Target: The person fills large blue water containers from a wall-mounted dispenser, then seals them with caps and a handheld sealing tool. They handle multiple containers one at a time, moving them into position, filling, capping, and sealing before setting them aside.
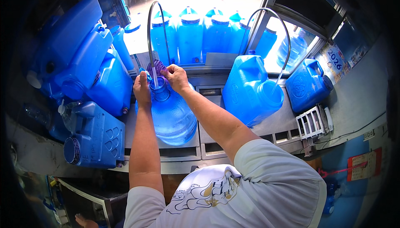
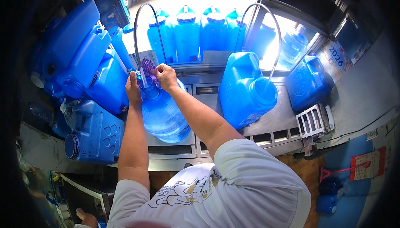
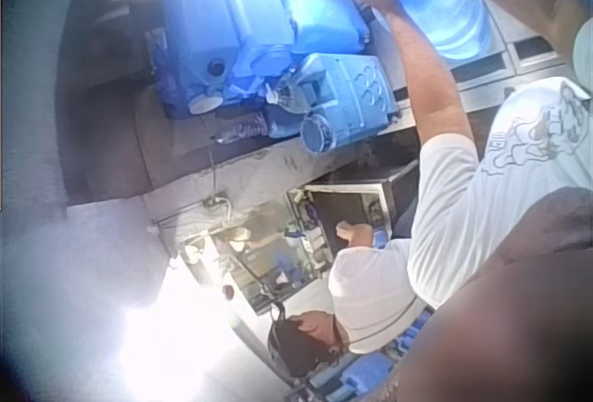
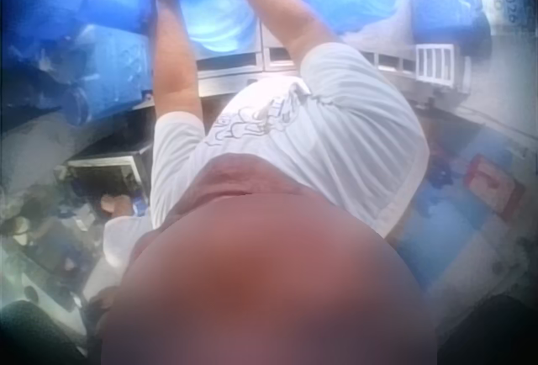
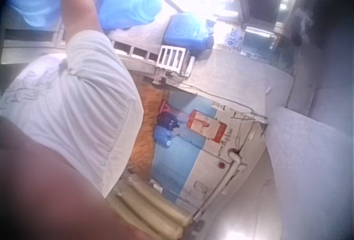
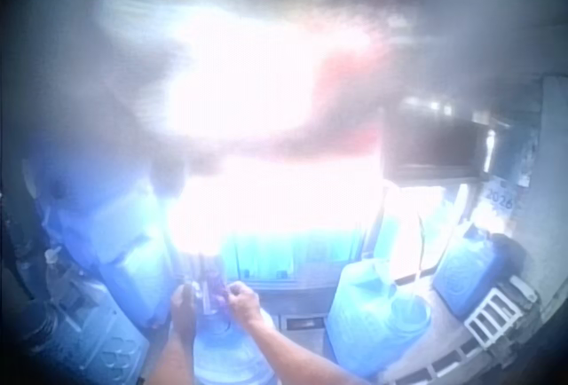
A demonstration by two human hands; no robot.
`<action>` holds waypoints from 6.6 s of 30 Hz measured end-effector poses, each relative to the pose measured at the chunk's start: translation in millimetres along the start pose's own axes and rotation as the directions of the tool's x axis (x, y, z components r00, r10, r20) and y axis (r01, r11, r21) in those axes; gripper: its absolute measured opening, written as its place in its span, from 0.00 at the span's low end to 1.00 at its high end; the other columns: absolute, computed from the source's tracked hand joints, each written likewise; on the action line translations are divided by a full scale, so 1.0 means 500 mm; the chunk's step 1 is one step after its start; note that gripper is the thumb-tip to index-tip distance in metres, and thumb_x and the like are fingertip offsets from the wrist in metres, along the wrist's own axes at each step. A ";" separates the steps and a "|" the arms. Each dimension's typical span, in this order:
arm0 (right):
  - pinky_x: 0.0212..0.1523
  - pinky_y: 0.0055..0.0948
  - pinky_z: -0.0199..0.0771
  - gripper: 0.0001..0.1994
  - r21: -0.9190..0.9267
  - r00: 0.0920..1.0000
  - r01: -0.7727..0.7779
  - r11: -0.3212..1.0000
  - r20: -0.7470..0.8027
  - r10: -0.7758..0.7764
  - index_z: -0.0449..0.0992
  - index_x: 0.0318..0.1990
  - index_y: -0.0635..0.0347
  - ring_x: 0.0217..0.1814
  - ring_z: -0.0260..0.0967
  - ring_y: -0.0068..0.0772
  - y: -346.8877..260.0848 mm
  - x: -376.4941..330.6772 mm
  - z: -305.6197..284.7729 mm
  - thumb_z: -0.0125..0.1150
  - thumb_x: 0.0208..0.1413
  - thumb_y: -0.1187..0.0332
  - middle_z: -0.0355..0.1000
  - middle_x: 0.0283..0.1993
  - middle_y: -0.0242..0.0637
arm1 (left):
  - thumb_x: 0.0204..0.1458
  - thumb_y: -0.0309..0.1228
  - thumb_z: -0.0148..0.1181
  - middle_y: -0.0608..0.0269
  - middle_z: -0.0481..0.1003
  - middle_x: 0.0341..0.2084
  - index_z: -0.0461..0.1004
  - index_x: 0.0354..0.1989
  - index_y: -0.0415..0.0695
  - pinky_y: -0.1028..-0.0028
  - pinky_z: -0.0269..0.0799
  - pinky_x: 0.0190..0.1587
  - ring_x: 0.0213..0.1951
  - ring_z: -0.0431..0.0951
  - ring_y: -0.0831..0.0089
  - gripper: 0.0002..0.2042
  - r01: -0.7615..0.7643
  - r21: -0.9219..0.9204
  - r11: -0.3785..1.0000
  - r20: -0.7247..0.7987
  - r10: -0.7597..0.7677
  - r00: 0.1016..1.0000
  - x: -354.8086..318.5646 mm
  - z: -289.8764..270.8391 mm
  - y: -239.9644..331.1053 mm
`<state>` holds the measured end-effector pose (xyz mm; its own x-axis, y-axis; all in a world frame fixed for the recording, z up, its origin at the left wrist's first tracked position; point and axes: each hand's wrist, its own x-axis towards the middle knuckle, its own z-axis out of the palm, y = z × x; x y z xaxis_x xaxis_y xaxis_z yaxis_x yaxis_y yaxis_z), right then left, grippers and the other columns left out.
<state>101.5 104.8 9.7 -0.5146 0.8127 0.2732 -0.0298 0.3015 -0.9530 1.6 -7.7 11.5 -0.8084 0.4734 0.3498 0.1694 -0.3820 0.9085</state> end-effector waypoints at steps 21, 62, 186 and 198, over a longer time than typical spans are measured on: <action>0.37 0.24 0.73 0.06 0.096 0.999 0.009 0.995 0.034 -0.012 0.77 0.38 0.62 0.33 0.71 0.18 0.025 0.011 0.014 0.69 0.54 0.75 0.78 0.31 0.30 | 0.60 0.56 0.57 0.77 0.65 0.23 0.79 0.36 0.42 0.79 0.55 0.30 0.27 0.60 0.85 0.25 0.046 0.037 0.998 0.006 -0.046 0.999 0.008 -0.011 -0.019; 0.39 0.24 0.72 0.06 0.018 0.997 0.058 0.998 0.055 -0.059 0.81 0.41 0.62 0.35 0.70 0.17 0.019 0.002 0.007 0.65 0.58 0.74 0.81 0.35 0.31 | 0.62 0.55 0.56 0.80 0.63 0.19 0.76 0.27 0.43 0.79 0.52 0.27 0.25 0.58 0.88 0.25 0.079 0.050 0.996 0.056 -0.082 0.995 0.008 -0.005 -0.011; 0.41 0.37 0.73 0.07 0.670 0.267 -0.040 0.741 0.722 -0.639 0.78 0.36 0.59 0.38 0.74 0.43 -0.488 -0.540 -0.414 0.65 0.53 0.67 0.75 0.36 0.38 | 0.47 0.48 0.66 0.58 0.79 0.31 0.68 0.53 0.43 0.68 0.75 0.30 0.27 0.78 0.67 0.29 0.082 0.219 0.972 0.015 -0.087 0.996 0.047 -0.089 -0.032; 0.43 0.39 0.74 0.08 0.153 0.317 -0.043 0.987 0.939 -0.132 0.80 0.37 0.59 0.40 0.74 0.46 -0.236 -0.512 -0.415 0.65 0.52 0.66 0.76 0.36 0.39 | 0.58 0.55 0.60 0.62 0.78 0.32 0.77 0.40 0.39 0.71 0.75 0.32 0.30 0.78 0.72 0.26 0.192 -0.005 0.981 0.027 -0.192 0.981 0.007 -0.014 -0.011</action>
<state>414.7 -35.3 79.4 -0.9640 -0.2503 0.0893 -0.1384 0.1859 -0.9728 -6.0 -9.4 6.4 -0.8103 0.5593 0.1748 0.0082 -0.2875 0.9577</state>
